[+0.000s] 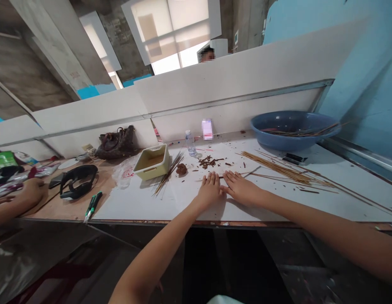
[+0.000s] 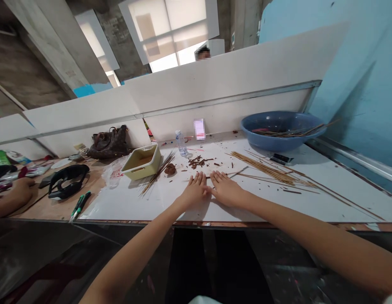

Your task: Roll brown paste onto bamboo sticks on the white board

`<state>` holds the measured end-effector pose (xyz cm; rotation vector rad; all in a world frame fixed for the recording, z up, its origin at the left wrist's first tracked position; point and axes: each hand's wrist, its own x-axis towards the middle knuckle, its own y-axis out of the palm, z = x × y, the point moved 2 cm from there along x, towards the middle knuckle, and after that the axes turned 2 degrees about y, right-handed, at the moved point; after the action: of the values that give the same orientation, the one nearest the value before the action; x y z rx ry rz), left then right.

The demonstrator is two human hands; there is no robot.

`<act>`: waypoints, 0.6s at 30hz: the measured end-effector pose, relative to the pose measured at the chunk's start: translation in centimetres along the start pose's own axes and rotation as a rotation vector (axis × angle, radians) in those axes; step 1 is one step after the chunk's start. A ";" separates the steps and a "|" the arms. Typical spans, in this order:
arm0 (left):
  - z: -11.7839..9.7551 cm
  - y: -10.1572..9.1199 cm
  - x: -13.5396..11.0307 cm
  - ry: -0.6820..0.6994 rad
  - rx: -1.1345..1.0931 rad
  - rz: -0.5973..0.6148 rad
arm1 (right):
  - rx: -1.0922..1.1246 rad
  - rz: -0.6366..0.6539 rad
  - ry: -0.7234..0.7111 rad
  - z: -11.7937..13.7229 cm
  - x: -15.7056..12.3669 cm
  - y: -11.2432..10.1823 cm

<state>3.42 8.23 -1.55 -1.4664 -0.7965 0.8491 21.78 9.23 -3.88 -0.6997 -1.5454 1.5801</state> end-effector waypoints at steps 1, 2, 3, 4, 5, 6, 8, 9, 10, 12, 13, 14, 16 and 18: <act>0.0 0.6 -0.7 0.008 0.007 -0.018 | 0.003 -0.014 -0.020 -0.1 -0.7 0.5; -0.1 0.9 -1.2 0.015 0.011 -0.023 | 0.002 -0.020 -0.032 -0.1 -1.0 0.8; -0.1 1.0 -1.3 0.016 0.011 -0.018 | -0.002 -0.021 -0.036 -0.2 -1.0 1.0; -0.1 0.7 -1.1 0.010 0.007 -0.004 | -0.006 -0.015 -0.033 -0.3 -0.6 0.9; 0.0 0.1 -0.6 -0.001 0.000 0.013 | -0.009 -0.002 -0.021 -0.4 0.1 0.6; 0.0 -0.6 0.1 -0.015 -0.007 0.029 | -0.012 0.011 -0.005 -0.5 0.9 0.2; 0.1 -1.9 1.3 -0.068 -0.024 0.055 | -0.019 0.042 0.047 -0.6 2.5 -0.5; 0.0 -2.3 1.6 -0.084 -0.031 0.065 | -0.024 0.047 0.066 -0.6 2.9 -0.7; -0.1 -2.4 1.6 -0.091 -0.036 0.072 | -0.030 0.044 0.074 -0.6 2.9 -0.7; -0.5 -1.8 0.6 -0.072 -0.034 0.061 | -0.037 0.015 0.051 -0.5 1.9 -0.2; -0.6 -1.2 -0.1 -0.056 -0.030 0.044 | -0.038 -0.001 0.028 -0.4 1.0 0.1; -0.7 -0.7 -0.9 -0.036 -0.023 0.020 | -0.037 -0.016 0.005 -0.4 0.1 0.5; -0.5 -0.1 -1.8 -0.009 -0.015 0.006 | -0.031 -0.026 -0.025 -0.4 -1.1 1.0; 0.0 -0.5 -1.5 0.007 -0.019 0.050 | -0.019 -0.012 -0.026 -0.6 -0.9 0.8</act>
<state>2.67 7.00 -0.93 -1.5104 -0.7666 0.8755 22.67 8.85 -4.90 -0.6818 -1.5824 1.5727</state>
